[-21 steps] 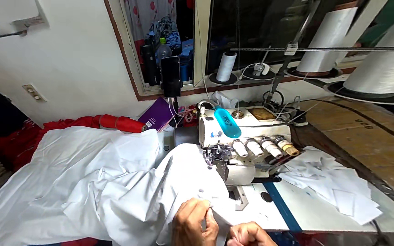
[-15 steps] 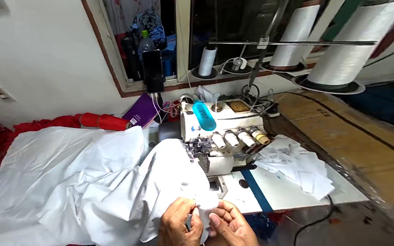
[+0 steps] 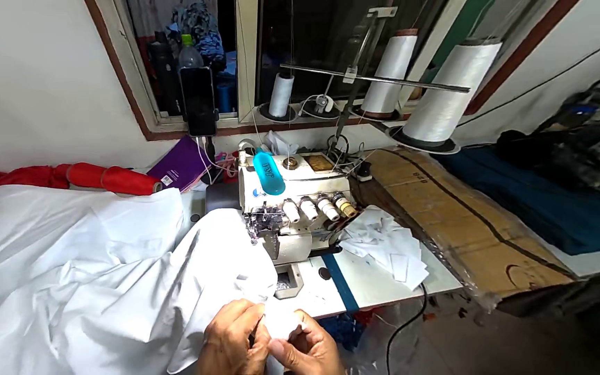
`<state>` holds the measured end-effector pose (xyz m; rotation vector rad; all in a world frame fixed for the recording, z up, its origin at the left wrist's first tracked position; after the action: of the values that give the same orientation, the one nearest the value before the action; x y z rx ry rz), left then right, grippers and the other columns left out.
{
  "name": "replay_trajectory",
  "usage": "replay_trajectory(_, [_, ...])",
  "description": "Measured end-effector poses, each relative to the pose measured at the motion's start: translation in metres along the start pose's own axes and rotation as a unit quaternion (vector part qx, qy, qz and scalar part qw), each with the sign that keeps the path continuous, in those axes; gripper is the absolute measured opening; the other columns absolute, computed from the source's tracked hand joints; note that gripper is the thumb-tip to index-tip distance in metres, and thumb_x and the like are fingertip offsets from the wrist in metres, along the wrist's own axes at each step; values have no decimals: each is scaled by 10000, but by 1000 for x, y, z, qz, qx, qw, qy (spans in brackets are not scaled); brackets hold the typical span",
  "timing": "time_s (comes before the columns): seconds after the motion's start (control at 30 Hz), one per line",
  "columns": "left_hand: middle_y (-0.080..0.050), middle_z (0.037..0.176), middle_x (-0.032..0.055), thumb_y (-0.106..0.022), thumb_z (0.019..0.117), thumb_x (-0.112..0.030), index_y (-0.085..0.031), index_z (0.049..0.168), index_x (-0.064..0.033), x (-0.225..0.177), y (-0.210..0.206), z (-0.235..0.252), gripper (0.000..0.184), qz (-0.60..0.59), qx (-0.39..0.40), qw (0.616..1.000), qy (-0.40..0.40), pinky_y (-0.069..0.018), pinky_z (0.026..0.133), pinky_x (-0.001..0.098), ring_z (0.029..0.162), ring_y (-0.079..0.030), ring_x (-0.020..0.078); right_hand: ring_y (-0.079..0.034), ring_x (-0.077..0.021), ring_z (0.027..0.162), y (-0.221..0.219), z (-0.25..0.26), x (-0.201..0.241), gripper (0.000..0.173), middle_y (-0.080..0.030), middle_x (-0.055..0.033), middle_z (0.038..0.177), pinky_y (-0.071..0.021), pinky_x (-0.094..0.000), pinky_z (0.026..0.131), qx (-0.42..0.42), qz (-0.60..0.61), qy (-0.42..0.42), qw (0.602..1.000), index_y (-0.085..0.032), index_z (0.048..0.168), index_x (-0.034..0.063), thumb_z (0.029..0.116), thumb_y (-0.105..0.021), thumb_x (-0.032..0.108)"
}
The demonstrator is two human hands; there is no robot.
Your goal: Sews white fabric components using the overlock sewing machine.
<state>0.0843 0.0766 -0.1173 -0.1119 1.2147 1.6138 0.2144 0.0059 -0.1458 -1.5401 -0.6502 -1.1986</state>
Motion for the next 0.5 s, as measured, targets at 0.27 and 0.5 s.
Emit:
replay_trajectory(0.27, [-718, 784, 65, -592, 894, -137, -749, 833, -57, 9, -6, -5, 187, 28, -20, 999, -14, -582, 660, 332, 733, -706, 178, -660, 15, 741, -4, -3, -3, 210, -711, 95, 838, -574, -186, 687, 36, 25, 24, 999, -713, 893, 179, 762, -869, 127])
replay_trajectory(0.5, [-612, 684, -2, -520, 913, -113, -681, 779, -54, 17, 11, 1, 217, -179, -53, 972, 139, -487, 613, 245, 654, -592, 46, -685, -21, 776, 4, 5, 15, 239, -727, 52, 896, -598, -208, 694, 36, -73, 79, 994, -699, 906, 137, 782, -812, -33])
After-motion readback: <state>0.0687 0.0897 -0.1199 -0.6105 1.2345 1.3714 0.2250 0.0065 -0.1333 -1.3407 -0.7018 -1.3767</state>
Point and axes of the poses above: each hand's wrist, its own z-axis towards the middle knuckle, its own y-axis out of the back of the hand, x = y × z, the point moved 3 cm from there along z, towards the middle knuckle
